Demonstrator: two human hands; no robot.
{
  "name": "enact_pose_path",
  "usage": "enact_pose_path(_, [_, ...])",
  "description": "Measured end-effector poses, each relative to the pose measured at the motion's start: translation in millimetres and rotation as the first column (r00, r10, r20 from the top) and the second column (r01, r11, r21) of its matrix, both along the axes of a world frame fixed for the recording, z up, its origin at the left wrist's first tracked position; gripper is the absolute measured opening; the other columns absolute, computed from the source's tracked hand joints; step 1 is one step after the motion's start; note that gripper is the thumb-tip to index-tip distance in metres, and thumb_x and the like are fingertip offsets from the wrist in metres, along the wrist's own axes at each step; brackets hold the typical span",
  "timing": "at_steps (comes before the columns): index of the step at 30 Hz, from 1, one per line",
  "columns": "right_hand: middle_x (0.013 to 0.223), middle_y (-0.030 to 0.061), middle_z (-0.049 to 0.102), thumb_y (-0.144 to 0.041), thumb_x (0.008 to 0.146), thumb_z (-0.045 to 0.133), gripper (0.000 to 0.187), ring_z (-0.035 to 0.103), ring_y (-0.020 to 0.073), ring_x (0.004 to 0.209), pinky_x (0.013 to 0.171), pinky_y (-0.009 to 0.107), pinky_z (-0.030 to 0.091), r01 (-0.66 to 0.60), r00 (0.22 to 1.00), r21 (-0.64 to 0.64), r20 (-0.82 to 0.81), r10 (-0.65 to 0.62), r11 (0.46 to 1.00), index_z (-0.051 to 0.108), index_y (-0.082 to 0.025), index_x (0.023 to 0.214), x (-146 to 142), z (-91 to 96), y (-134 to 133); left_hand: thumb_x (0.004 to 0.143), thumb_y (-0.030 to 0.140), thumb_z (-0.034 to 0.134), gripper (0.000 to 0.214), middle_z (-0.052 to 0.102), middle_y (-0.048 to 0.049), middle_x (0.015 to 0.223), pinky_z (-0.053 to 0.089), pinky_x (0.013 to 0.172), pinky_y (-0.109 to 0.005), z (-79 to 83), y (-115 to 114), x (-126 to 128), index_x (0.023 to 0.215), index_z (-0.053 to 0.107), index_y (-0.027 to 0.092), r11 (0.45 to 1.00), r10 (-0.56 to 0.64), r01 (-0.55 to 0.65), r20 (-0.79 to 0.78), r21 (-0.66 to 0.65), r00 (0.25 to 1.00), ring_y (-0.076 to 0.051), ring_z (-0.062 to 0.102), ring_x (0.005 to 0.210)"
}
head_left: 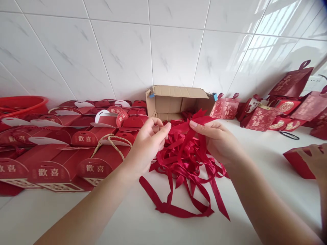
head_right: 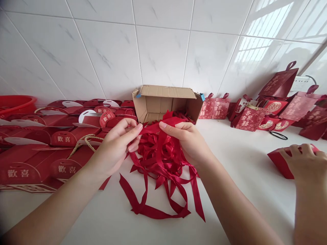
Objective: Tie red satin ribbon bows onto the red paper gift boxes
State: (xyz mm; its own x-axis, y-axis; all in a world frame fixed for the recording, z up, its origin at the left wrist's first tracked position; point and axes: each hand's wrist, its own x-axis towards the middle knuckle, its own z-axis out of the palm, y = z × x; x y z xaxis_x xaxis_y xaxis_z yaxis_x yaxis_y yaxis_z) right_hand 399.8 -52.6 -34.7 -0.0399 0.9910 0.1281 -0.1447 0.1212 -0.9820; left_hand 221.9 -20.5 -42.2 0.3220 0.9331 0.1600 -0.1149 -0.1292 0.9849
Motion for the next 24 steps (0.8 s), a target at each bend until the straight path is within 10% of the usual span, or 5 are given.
enact_pose_path(8, [0.053, -0.0007, 0.058, -0.04, 0.069, 0.078, 0.028, 0.055, 0.0149, 0.055, 0.057, 0.03, 0.042, -0.03, 0.994, -0.047, -0.11, 0.025, 0.998, 0.063, -0.02, 0.056, 2, -1.5, 3, 0.076, 0.041, 0.069, 0.022, 0.051, -0.002, 0.091, 0.046, 0.071, -0.028, -16.3, -6, 9, 0.081, 0.071, 0.02, 0.798, 0.295, -0.044, -0.326, 0.601, 0.898, -0.014, 0.056, 0.082])
enact_pose_path(16, [0.057, 0.0, 0.06, -0.036, 0.073, 0.075, 0.031, 0.051, 0.0103, 0.053, 0.055, 0.025, 0.043, -0.047, 0.995, -0.075, -0.095, 0.04, 0.996, 0.062, -0.018, 0.052, 6, -3.1, 4, 0.084, 0.036, 0.059, 0.018, 0.057, -0.0023, 0.099, 0.048, 0.086, -0.032, -17.4, -5, 10, 0.084, 0.069, 0.021, 0.928, 0.075, 0.074, -0.378, 0.365, 0.923, -0.016, 0.059, 0.092])
enact_pose_path(21, [0.05, -0.0008, 0.054, -0.039, 0.072, 0.076, 0.038, 0.049, 0.0102, 0.05, 0.054, 0.026, 0.042, 0.038, 0.999, -0.045, -0.011, -0.039, 0.998, 0.058, -0.019, 0.045, 8, -2.6, 4, 0.087, 0.03, 0.051, 0.017, 0.055, -0.0049, 0.111, 0.035, 0.103, -0.04, -10.3, -11, 8, 0.078, 0.061, 0.02, 0.851, 0.292, -0.07, -0.358, 0.52, 0.887, -0.023, 0.048, 0.116])
enact_pose_path(24, [0.052, 0.0, 0.057, -0.041, 0.071, 0.077, 0.035, 0.051, 0.0115, 0.051, 0.055, 0.028, 0.043, 0.069, 0.997, -0.039, -0.019, -0.069, 0.997, 0.061, -0.02, 0.048, 8, -4.6, 6, 0.091, 0.029, 0.046, 0.011, 0.059, -0.0026, 0.092, 0.047, 0.085, -0.035, -11.1, -15, 9, 0.088, 0.053, 0.021, 0.892, 0.18, -0.016, -0.323, 0.451, 0.929, -0.018, 0.059, 0.091])
